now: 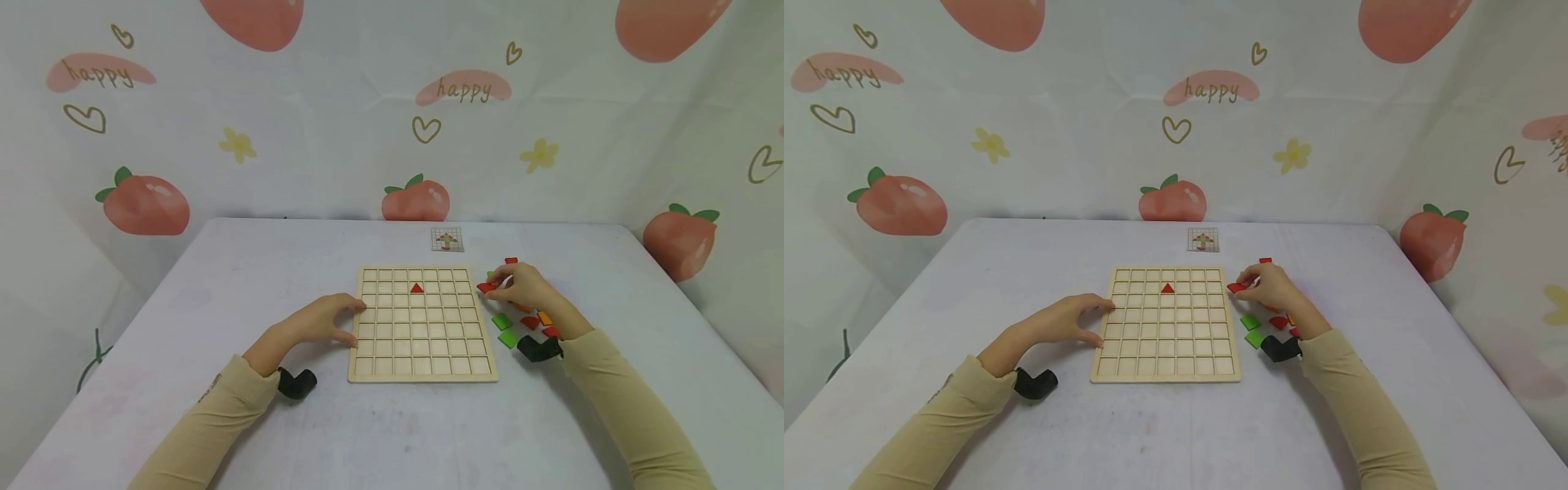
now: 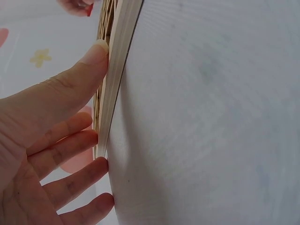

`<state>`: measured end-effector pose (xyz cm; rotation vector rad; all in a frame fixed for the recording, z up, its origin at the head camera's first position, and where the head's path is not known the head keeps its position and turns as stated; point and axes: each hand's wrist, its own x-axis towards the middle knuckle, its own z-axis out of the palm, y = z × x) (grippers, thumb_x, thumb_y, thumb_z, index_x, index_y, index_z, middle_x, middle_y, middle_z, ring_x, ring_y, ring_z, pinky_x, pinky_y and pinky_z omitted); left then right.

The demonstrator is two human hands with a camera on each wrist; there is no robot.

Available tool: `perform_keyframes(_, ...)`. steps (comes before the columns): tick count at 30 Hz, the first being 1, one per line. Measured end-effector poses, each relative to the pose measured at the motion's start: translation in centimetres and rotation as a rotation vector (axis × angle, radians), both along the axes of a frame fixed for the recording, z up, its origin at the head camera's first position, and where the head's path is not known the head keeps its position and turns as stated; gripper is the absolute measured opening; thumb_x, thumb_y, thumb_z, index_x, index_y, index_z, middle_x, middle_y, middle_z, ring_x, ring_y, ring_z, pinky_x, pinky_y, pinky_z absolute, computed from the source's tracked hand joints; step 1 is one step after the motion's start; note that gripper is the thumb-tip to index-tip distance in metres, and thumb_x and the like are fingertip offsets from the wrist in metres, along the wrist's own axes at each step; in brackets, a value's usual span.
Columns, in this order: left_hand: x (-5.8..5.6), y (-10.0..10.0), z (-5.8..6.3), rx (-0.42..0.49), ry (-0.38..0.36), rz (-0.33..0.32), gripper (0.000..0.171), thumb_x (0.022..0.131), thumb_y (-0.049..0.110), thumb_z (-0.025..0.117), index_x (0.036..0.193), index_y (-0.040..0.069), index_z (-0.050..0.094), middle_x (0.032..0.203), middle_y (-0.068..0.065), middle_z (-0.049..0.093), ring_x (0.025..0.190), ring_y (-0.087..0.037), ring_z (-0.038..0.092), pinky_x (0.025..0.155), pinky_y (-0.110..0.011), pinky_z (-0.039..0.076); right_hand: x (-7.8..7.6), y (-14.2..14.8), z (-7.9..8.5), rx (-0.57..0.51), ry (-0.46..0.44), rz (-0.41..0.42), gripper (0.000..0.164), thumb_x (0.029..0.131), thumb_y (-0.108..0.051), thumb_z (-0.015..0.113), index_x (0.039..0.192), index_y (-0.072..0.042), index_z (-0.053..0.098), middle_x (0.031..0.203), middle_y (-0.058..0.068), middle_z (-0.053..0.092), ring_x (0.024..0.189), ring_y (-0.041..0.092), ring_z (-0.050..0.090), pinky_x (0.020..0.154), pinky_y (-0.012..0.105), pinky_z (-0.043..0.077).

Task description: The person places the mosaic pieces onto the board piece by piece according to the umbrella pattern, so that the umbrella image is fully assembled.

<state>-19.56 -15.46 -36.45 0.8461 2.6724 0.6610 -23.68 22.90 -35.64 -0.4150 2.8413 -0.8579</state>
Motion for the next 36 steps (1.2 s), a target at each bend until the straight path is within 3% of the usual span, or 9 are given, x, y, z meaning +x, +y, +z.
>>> perform_keyframes(6,0.1,0.0,0.0,0.004,-0.021,0.012,0.066,0.074,0.026,0.078,0.129,0.001,0.052,0.134,-0.014,0.053,0.129,-0.032,0.045,0.110,-0.047,0.036,0.1,-0.9,0.3,-0.005,-0.037,-0.015,0.029,0.079,-0.021,0.073,0.100,-0.002,0.066,0.094,0.014,0.066,0.079,0.020,0.057,0.059,0.022,0.045)
perform_keyframes(19,0.1,0.1,0.2,0.018,-0.045,0.024,0.066,0.074,0.025,0.078,0.130,0.002,0.052,0.135,-0.013,0.053,0.129,-0.031,0.045,0.111,-0.046,0.036,0.5,-2.8,0.3,-0.058,-0.007,0.039,0.023,0.079,-0.017,0.073,0.093,-0.001,0.066,0.091,0.013,0.065,0.071,0.017,0.055,0.062,0.022,0.046)
perform_keyframes(29,0.2,0.1,0.2,0.006,-0.028,0.013,0.066,0.074,0.026,0.078,0.130,0.002,0.052,0.135,-0.014,0.053,0.129,-0.032,0.045,0.110,-0.047,0.036,0.5,-4.2,0.2,-0.074,-0.006,0.084,0.021,0.079,-0.014,0.072,0.093,0.000,0.065,0.087,0.013,0.064,0.067,0.015,0.054,0.057,0.021,0.045)
perform_keyframes(36,0.1,0.1,0.1,0.014,-0.023,0.008,0.066,0.074,0.026,0.078,0.129,0.002,0.052,0.134,-0.014,0.054,0.129,-0.032,0.045,0.110,-0.047,0.036,0.4,-5.0,-0.1,-0.073,-0.014,0.099,0.021,0.079,-0.015,0.073,0.093,-0.002,0.065,0.088,0.012,0.065,0.072,0.016,0.057,0.061,0.023,0.048)
